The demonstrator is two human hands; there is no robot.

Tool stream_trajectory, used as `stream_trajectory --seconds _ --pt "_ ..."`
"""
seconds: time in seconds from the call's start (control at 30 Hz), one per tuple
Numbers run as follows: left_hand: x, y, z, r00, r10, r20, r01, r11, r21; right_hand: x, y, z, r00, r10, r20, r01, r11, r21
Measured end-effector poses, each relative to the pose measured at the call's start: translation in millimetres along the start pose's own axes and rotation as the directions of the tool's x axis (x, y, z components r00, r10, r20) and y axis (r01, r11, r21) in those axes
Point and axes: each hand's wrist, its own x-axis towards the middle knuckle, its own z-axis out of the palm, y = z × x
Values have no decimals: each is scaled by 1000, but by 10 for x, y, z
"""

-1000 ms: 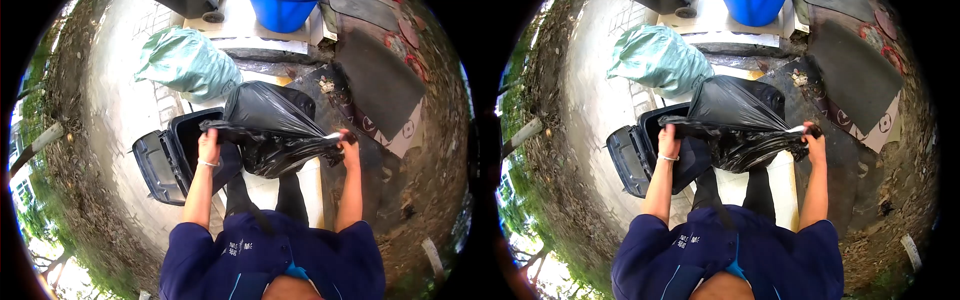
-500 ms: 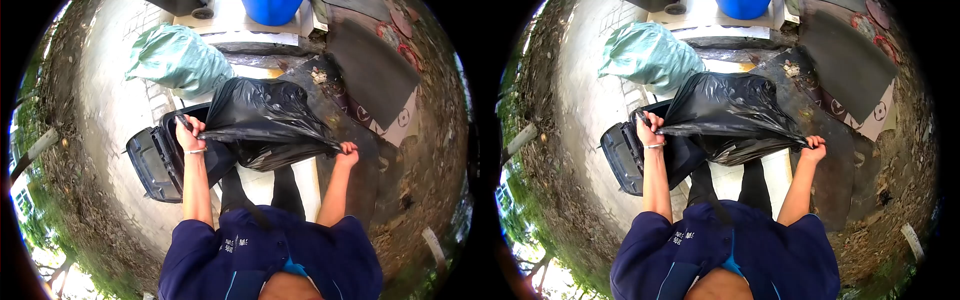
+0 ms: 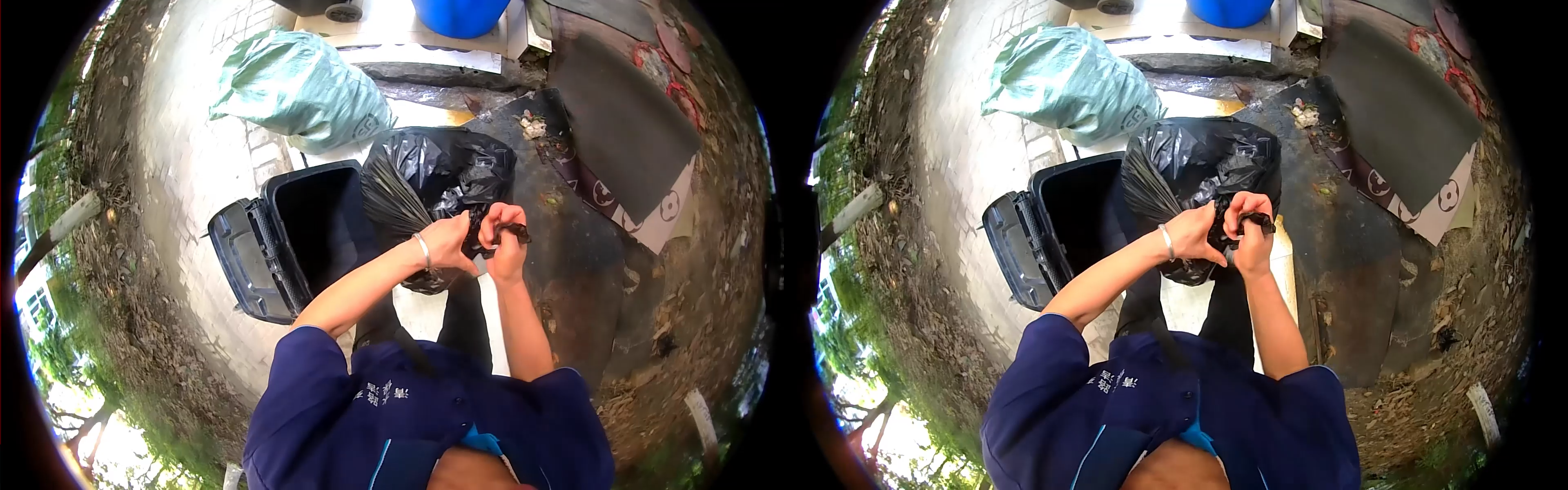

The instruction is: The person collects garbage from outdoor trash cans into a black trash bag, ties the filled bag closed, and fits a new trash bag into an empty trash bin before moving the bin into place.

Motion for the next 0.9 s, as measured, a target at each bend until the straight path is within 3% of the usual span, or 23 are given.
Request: stream_trajectory --seconds 0.03,0.07,0.1,0.13,0.17,0.2,0.23,0.27,0.33,0.37,0.4,0.43,0.47,0.5,0.53,0.57,0.6,0.67,0.7,0.73,0.8,0.87,0.9 --pt "18 -160 125 997 -73 12 73 997 -26 -41 53 74 998 -21 -61 15 995 -98" --pt "41 -230 193 989 -144 25 145 988 -53 -98 191 70 987 -148 66 162 908 -385" --pt "-10 -322 218 974 118 -192 -146 980 -138 -194 293 87 948 -238 209 317 735 -599" --pt "-36 -659 435 956 212 -204 -218 976 -6 -258 351 215 888 -279 365 459 494 -739" --pt "-72 -824 664 958 206 -200 -212 977 -11 -267 399 319 854 -274 443 518 355 -778" --pt "-73 -919 937 962 13 -272 30 988 151 -256 425 413 814 -258 521 573 206 -793" --pt "-62 -954 1209 915 -159 -370 275 917 287 -286 425 487 843 -132 522 535 93 -840" --pt "-36 -811 1267 823 -294 -487 504 774 385 -295 445 502 856 25 516 513 77 -855" --pt "-42 -542 1052 703 -402 -586 556 825 100 -289 395 504 792 193 580 575 86 -814" --pt "-41 -327 862 634 -451 -628 549 834 -45 -289 194 582 749 310 586 564 167 -809" --pt "-13 -186 620 586 -526 -616 415 848 -329 -273 -34 627 671 410 618 574 241 -783" --pt "-25 -372 626 697 -500 -515 271 847 -457 -192 -177 459 679 361 639 501 407 -763" --pt "-65 -472 603 807 -345 -480 139 900 -414 -71 -292 313 693 311 650 417 563 -714" --pt "-107 -571 581 886 -178 -427 -8 917 -398 51 -302 220 690 316 651 417 563 -714" --pt "-74 -513 512 879 -179 -441 75 967 -242 192 -257 90 818 344 460 243 518 -820" --pt "-80 -423 372 915 -131 -383 51 976 -213 321 -172 -37 903 355 242 51 471 -881" --pt "-108 -389 271 956 -218 -194 190 970 -154 421 -68 -138 937 348 15 -145 429 -892" --pt "-99 -369 205 949 -90 -302 43 986 -159 483 150 -210 835 522 175 -204 589 -782" --pt "-123 -381 142 967 -221 -127 197 964 -178 490 173 -283 837 529 141 -262 612 -747" --pt "-105 -491 228 949 -77 -305 -11 961 -276 495 72 -193 800 600 12 -417 570 -708" --pt "-118 -617 302 893 -179 -412 41 945 -323 497 173 -289 848 529 32 -332 578 -746" --pt "-56 -390 46 812 -569 -130 419 724 -548 500 231 -342 942 334 -30 -236 595 -768" --pt "-15 -438 29 829 -527 -185 401 792 -460 492 251 -373 948 308 -76 -265 639 -722"
